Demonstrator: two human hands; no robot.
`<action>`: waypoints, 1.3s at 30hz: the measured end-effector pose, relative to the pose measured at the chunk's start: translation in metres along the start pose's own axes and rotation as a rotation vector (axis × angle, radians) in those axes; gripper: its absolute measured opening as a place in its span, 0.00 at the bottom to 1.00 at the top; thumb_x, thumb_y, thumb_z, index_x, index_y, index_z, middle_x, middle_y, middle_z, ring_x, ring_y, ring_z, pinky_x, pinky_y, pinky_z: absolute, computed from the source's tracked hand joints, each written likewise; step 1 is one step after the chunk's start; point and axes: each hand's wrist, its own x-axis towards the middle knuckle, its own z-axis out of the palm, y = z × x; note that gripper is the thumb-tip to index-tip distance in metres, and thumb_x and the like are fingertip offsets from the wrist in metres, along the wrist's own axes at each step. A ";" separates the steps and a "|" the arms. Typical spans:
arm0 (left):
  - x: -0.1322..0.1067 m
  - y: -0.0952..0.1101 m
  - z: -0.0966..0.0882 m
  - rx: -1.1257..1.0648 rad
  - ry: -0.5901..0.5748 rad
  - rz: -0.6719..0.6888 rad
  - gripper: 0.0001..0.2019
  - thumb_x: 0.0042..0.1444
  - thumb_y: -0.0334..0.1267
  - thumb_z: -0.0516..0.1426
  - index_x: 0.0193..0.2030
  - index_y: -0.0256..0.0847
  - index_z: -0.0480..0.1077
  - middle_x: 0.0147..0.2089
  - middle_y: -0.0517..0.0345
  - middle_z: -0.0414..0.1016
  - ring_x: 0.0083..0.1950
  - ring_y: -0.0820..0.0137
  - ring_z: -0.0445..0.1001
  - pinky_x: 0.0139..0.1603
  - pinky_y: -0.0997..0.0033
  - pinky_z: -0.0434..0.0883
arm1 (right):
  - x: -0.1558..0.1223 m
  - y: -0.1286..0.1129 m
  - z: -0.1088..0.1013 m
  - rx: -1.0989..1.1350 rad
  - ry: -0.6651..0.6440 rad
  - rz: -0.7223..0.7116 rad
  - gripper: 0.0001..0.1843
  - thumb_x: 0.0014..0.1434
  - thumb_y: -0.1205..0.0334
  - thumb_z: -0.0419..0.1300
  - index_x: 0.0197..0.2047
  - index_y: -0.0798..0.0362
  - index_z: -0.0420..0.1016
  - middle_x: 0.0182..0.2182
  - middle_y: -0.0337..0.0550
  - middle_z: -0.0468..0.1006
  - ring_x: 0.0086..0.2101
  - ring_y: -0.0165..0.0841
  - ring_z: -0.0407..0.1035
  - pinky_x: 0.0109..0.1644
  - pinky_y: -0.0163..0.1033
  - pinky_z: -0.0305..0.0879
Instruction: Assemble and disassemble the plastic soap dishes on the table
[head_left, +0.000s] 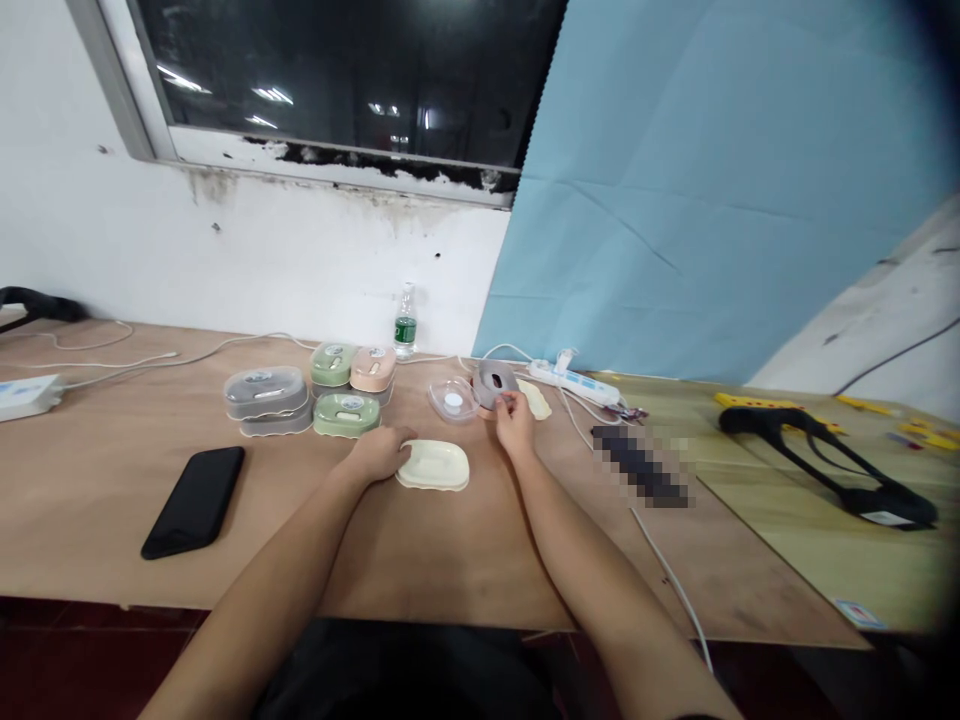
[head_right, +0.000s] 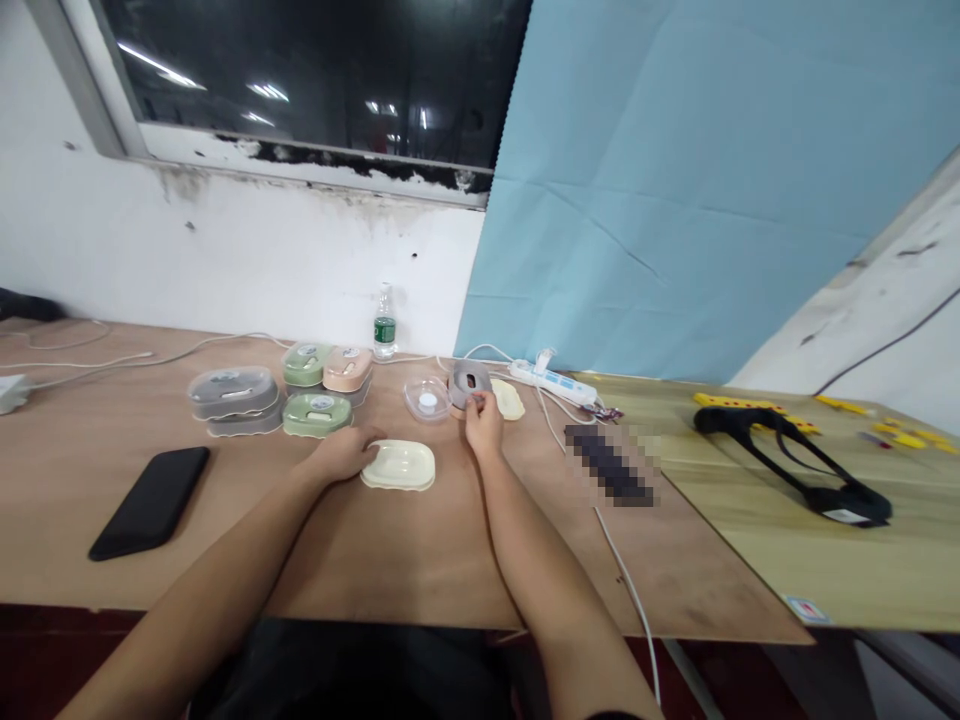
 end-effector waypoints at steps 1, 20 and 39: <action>0.000 -0.001 0.000 0.011 0.016 -0.002 0.19 0.56 0.36 0.50 0.53 0.45 0.70 0.50 0.52 0.76 0.48 0.62 0.75 0.47 0.67 0.69 | 0.000 0.000 0.000 0.003 0.011 -0.007 0.17 0.57 0.51 0.52 0.43 0.53 0.68 0.25 0.38 0.69 0.29 0.36 0.65 0.36 0.40 0.59; 0.001 0.004 -0.005 -0.135 0.363 -0.122 0.25 0.59 0.46 0.52 0.62 0.43 0.59 0.35 0.55 0.77 0.38 0.62 0.76 0.38 0.67 0.69 | -0.019 -0.044 0.000 -0.069 -0.067 -0.172 0.17 0.45 0.61 0.60 0.39 0.51 0.65 0.23 0.34 0.68 0.25 0.33 0.64 0.33 0.38 0.59; 0.003 -0.001 -0.005 -0.231 0.672 -0.065 0.31 0.58 0.42 0.54 0.66 0.39 0.50 0.62 0.41 0.60 0.46 0.64 0.73 0.46 0.63 0.71 | -0.036 -0.066 0.001 -0.021 -0.326 -0.535 0.22 0.53 0.54 0.57 0.51 0.52 0.66 0.44 0.49 0.74 0.33 0.35 0.69 0.40 0.41 0.66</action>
